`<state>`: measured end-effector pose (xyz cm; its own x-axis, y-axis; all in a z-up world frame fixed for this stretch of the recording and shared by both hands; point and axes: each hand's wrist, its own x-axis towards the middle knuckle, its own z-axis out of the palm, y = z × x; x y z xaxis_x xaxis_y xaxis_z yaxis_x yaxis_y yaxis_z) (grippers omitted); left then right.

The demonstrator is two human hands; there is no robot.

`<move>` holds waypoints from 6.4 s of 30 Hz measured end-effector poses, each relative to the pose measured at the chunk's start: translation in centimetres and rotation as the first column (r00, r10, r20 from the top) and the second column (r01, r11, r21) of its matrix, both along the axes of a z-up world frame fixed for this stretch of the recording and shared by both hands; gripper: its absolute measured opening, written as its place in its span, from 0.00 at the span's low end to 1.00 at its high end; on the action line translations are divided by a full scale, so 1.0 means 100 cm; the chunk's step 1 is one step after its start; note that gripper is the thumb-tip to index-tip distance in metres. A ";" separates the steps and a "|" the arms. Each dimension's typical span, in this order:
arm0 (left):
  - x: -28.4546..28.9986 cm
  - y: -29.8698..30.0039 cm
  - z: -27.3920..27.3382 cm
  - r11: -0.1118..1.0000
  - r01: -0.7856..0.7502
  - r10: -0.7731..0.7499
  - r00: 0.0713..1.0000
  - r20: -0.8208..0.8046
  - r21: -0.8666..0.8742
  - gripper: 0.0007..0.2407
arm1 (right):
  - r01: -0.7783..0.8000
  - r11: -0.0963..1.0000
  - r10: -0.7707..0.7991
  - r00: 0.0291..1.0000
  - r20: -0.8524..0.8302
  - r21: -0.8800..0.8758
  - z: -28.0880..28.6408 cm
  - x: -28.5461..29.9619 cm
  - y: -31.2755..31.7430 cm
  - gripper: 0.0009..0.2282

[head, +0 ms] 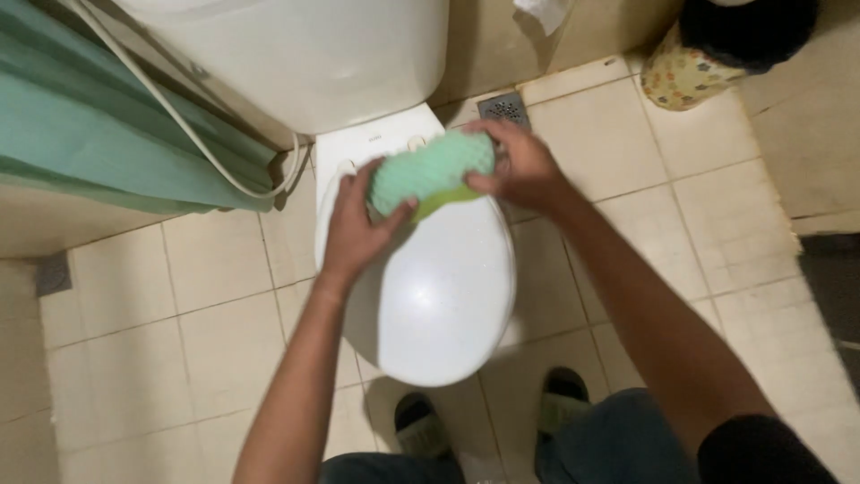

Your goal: The person scrubs the tiled bathroom floor around the base of a toilet using a handheld bidet sprayer and a blue scrub brush. They then rinse the brush and use a green sponge to wipe the toilet seat and lid.

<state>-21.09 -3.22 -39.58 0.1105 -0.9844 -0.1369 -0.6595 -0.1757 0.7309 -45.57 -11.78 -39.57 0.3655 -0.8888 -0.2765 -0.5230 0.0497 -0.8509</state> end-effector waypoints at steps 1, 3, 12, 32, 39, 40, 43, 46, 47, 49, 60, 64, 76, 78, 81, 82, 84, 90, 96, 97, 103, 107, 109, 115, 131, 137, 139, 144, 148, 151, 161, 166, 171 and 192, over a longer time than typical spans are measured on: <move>0.008 -0.010 -0.015 1.000 -0.003 0.003 1.000 0.004 -0.014 0.35 | -0.003 1.000 0.003 1.000 0.004 -0.014 -0.021 -0.003 -0.013 0.29; 0.023 -0.022 -0.042 0.955 0.090 -0.073 0.995 0.069 -0.281 0.31 | -0.108 0.933 0.154 0.982 0.110 -0.342 -0.061 -0.007 -0.037 0.26; 0.023 -0.032 -0.061 0.896 0.218 -0.076 0.933 0.351 -0.386 0.23 | -0.136 0.823 0.174 0.985 0.016 -0.552 -0.120 0.004 -0.057 0.22; -0.011 0.053 -0.051 0.850 0.489 -0.335 0.789 0.515 -0.196 0.24 | -0.516 0.788 0.353 0.826 -0.440 -0.336 -0.077 -0.040 0.060 0.32; -0.033 0.091 -0.030 0.823 0.566 -0.507 0.701 0.502 0.041 0.22 | -0.668 0.721 0.476 0.671 -0.569 -0.183 -0.043 -0.042 0.118 0.30; -0.035 0.094 -0.029 0.826 0.563 -0.503 0.703 0.503 0.040 0.22 | -0.670 0.719 0.477 0.669 -0.569 -0.185 -0.039 -0.039 0.124 0.30; -0.045 0.106 -0.017 0.765 0.642 -0.567 0.635 0.525 0.050 0.21 | -0.702 0.704 0.492 0.592 -0.638 -0.109 -0.029 -0.029 0.140 0.27; -0.058 0.123 -0.003 0.789 0.578 -0.596 0.635 0.491 0.210 0.21 | -0.729 0.683 0.511 0.527 -0.679 -0.053 -0.026 -0.023 0.158 0.27; -0.060 0.125 -0.003 0.777 0.572 -0.617 0.606 0.503 0.263 0.21 | -0.737 0.675 0.519 0.510 -0.686 -0.038 -0.023 -0.021 0.164 0.25; -0.060 0.127 -0.001 0.767 0.560 -0.631 0.573 0.522 0.312 0.21 | -0.745 0.666 0.521 0.497 -0.694 -0.035 -0.017 -0.018 0.168 0.23; -0.024 0.100 -0.033 0.842 0.528 -0.360 0.706 0.610 -0.115 0.22 | -0.630 0.691 0.254 0.671 -0.696 -0.355 -0.026 -0.015 0.123 0.30; -0.010 0.087 -0.040 0.857 0.477 -0.276 0.742 0.611 -0.192 0.23 | -0.568 0.700 0.202 0.739 -0.643 -0.433 -0.049 -0.007 0.100 0.34; 0.025 0.059 -0.055 0.904 0.291 -0.088 0.844 0.530 -0.313 0.21 | -0.405 0.667 0.118 0.886 -0.448 -0.625 -0.080 0.025 0.059 0.33; 0.033 0.051 -0.061 0.879 0.288 -0.059 0.856 0.514 -0.379 0.21 | -0.382 0.577 0.152 0.918 -0.365 -0.721 -0.091 0.029 0.045 0.31; 0.051 0.042 -0.070 0.844 0.291 -0.001 0.841 0.541 -0.450 0.19 | -0.334 0.584 0.156 0.941 -0.301 -0.740 -0.095 0.043 0.043 0.29; 0.054 0.043 -0.069 0.845 0.292 -0.003 0.840 0.542 -0.448 0.19 | -0.333 0.585 0.156 0.941 -0.300 -0.739 -0.096 0.046 0.039 0.29; 0.060 0.045 -0.065 0.820 0.300 -0.002 0.853 0.521 -0.487 0.17 | -0.318 0.572 0.138 0.946 -0.294 -0.756 -0.098 0.053 0.032 0.26; 0.067 0.060 -0.044 0.900 0.334 -0.133 0.822 0.554 -0.280 0.17 | -0.469 0.647 0.280 0.880 -0.385 -0.601 -0.071 0.058 0.040 0.26; 0.066 0.091 -0.015 0.954 0.292 -0.284 0.824 0.490 0.061 0.19 | -0.642 0.594 0.472 0.766 -0.436 -0.485 -0.050 0.061 0.083 0.25; 0.065 0.093 -0.015 0.956 0.289 -0.279 0.825 0.490 0.059 0.19 | -0.644 0.590 0.474 0.764 -0.438 -0.486 -0.045 0.063 0.092 0.25; 0.062 0.107 -0.019 0.903 0.318 -0.427 0.728 0.536 0.288 0.20 | -0.785 0.515 0.528 0.608 -0.593 -0.345 -0.020 0.077 0.135 0.22; 0.060 0.117 -0.020 0.863 0.240 -0.465 0.723 0.511 0.444 0.24 | -0.833 0.487 0.540 0.522 -0.660 -0.261 -0.012 0.084 0.147 0.20; 0.064 0.118 -0.023 0.857 0.265 -0.484 0.707 0.516 0.442 0.25 | -0.832 0.494 0.533 0.519 -0.669 -0.252 -0.015 0.087 0.144 0.20; 0.083 0.110 -0.026 0.937 0.198 -0.325 0.798 0.507 0.288 0.26 | -0.730 0.543 0.396 0.659 -0.640 -0.416 -0.025 0.101 0.121 0.21; 0.118 0.050 -0.103 0.732 0.174 0.186 0.879 0.440 -0.659 0.24 | -0.446 0.339 0.098 0.892 -0.441 -0.828 -0.093 0.138 0.023 0.22; 0.119 0.051 -0.080 0.834 0.172 0.084 0.900 0.428 -0.524 0.27 | -0.376 0.448 0.142 0.926 -0.351 -0.811 -0.086 0.137 0.024 0.22; 0.118 0.056 -0.067 0.903 0.148 0.033 0.913 0.407 -0.403 0.27 | -0.383 0.501 0.155 0.922 -0.355 -0.776 -0.077 0.130 0.034 0.23; 0.101 0.081 -0.044 0.870 0.410 -0.176 0.778 0.604 -0.274 0.23 | -0.552 0.575 0.344 0.833 -0.433 -0.604 -0.059 0.106 0.065 0.24; 0.062 0.115 -0.022 0.936 0.348 -0.246 0.754 0.609 -0.054 0.22 | -0.626 0.580 0.381 0.774 -0.507 -0.520 -0.045 0.088 0.106 0.25; 0.039 0.128 -0.012 0.924 0.378 -0.324 0.699 0.638 0.055 0.22 | -0.653 0.562 0.378 0.749 -0.544 -0.507 -0.034 0.072 0.128 0.24; -0.047 0.177 -0.004 0.716 0.680 -0.587 0.467 0.662 0.156 0.15 | -0.736 0.625 0.399 0.589 -0.703 -0.261 -0.023 0.006 0.188 0.26; -0.074 0.179 -0.004 0.634 0.758 -0.620 0.382 0.685 0.150 0.12 | -0.707 0.657 0.361 0.601 -0.713 -0.262 -0.046 -0.022 0.195 0.24; -0.101 0.162 -0.023 0.486 0.866 -0.584 0.421 0.694 -0.117 0.13 | -0.714 0.649 0.374 0.600 -0.708 -0.263 -0.074 -0.053 0.185 0.18; -0.117 -0.079 -0.091 0.753 0.646 -0.109 0.307 0.945 -0.123 0.13 | -0.062 0.841 0.038 0.998 -0.057 -0.538 -0.182 -0.068 -0.027 0.27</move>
<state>-32.76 -11.09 -48.64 -0.5066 -0.8423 0.1840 -0.8267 0.4139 -0.3811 -52.38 -14.53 -57.79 0.4125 -0.8828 0.2246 -0.5484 -0.4375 -0.7126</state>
